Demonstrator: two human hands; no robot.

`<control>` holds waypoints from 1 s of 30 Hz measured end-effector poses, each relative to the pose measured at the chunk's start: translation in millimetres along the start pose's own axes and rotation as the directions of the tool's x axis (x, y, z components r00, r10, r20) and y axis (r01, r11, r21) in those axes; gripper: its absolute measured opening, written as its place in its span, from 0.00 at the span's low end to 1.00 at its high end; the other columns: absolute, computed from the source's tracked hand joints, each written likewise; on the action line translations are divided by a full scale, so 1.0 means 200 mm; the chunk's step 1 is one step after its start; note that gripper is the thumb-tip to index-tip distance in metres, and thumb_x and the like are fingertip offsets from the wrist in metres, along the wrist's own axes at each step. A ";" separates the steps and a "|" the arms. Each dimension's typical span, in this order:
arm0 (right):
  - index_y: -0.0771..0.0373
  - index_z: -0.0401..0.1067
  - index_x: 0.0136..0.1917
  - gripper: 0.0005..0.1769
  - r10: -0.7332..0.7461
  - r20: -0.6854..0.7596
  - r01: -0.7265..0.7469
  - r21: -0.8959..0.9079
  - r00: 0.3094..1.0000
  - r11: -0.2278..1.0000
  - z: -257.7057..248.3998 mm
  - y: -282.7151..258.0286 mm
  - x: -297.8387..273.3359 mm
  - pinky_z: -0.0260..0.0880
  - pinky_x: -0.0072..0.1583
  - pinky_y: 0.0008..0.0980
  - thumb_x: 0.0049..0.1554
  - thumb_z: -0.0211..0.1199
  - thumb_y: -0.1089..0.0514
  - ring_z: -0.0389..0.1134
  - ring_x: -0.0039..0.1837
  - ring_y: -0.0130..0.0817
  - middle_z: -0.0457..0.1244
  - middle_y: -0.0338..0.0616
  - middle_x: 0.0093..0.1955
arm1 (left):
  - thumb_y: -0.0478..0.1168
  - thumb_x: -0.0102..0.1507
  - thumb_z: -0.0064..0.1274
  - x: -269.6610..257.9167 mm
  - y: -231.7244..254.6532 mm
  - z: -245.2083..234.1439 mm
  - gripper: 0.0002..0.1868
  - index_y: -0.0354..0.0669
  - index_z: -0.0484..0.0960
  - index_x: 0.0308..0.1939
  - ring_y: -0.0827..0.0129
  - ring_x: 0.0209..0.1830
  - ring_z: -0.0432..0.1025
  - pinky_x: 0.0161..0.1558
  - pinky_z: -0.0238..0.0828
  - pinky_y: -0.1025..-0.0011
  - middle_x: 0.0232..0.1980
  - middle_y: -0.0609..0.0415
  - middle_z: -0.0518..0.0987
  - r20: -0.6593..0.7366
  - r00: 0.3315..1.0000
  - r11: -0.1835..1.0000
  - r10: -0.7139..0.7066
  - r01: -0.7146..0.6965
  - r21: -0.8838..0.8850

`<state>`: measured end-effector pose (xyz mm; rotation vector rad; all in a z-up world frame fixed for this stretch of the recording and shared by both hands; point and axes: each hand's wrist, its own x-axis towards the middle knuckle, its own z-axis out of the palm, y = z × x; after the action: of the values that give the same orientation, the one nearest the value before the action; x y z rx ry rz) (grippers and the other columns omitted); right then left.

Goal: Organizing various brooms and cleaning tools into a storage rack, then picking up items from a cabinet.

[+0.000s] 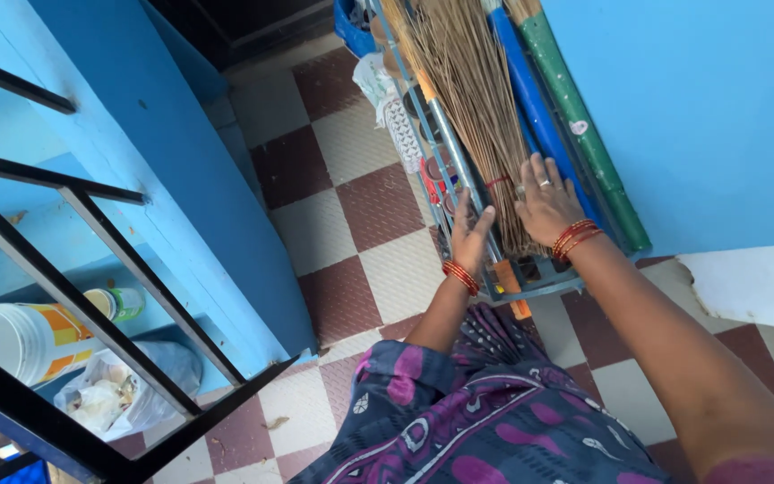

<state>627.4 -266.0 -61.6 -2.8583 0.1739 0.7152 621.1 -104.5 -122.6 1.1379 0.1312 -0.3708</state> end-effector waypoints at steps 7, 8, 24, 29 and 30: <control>0.61 0.31 0.84 0.48 -0.031 -0.050 0.030 -0.022 0.998 0.999 0.06 -0.01 -0.05 0.35 0.79 0.56 0.62 0.50 0.42 0.25 0.86 0.49 0.24 0.50 0.87 | 0.45 0.66 0.52 -0.03 -0.02 -0.04 0.43 0.40 0.50 0.80 0.55 0.80 0.53 0.75 0.50 0.62 0.80 0.41 0.57 -0.002 0.996 0.996 -0.086 0.086 0.027; 0.61 0.30 0.84 0.48 -0.037 -0.051 0.036 -0.016 0.998 0.999 0.07 0.00 -0.04 0.34 0.79 0.56 0.63 0.50 0.42 0.25 0.86 0.49 0.24 0.50 0.87 | 0.46 0.66 0.52 -0.04 -0.03 -0.04 0.43 0.41 0.49 0.81 0.55 0.81 0.52 0.75 0.50 0.62 0.81 0.42 0.56 0.006 0.996 0.996 -0.091 0.091 0.025; 0.66 0.70 0.69 0.21 0.100 -0.326 0.230 0.824 0.940 0.518 0.09 0.41 -0.42 0.63 0.69 0.31 0.67 0.56 0.54 0.66 0.68 0.31 0.66 0.45 0.67 | 0.58 0.71 0.44 -0.26 0.04 -0.40 0.40 0.44 0.52 0.81 0.56 0.80 0.56 0.76 0.50 0.58 0.79 0.41 0.62 -0.078 0.997 0.974 0.021 -0.038 -0.222; 0.67 0.74 0.65 0.14 -0.020 -0.395 0.364 0.824 0.918 0.434 0.09 0.34 -0.36 0.67 0.61 0.24 0.69 0.59 0.59 0.67 0.59 0.24 0.68 0.40 0.58 | 0.61 0.70 0.40 -0.58 0.22 -0.54 0.40 0.43 0.54 0.80 0.56 0.80 0.55 0.75 0.47 0.53 0.78 0.42 0.63 -0.220 0.966 0.961 0.134 -0.182 -0.210; 0.67 0.75 0.65 0.14 -0.048 -0.395 0.374 0.817 0.918 0.438 0.07 0.30 -0.34 0.67 0.57 0.23 0.68 0.60 0.62 0.66 0.55 0.22 0.68 0.38 0.56 | 0.62 0.70 0.39 -0.67 0.24 -0.57 0.40 0.43 0.55 0.80 0.56 0.81 0.55 0.76 0.46 0.52 0.78 0.42 0.64 -0.266 0.948 0.952 0.176 -0.233 -0.199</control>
<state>551.9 -317.1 -51.0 -1.8574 0.1531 0.0136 523.3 45.4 -90.9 0.9548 0.2634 -0.0249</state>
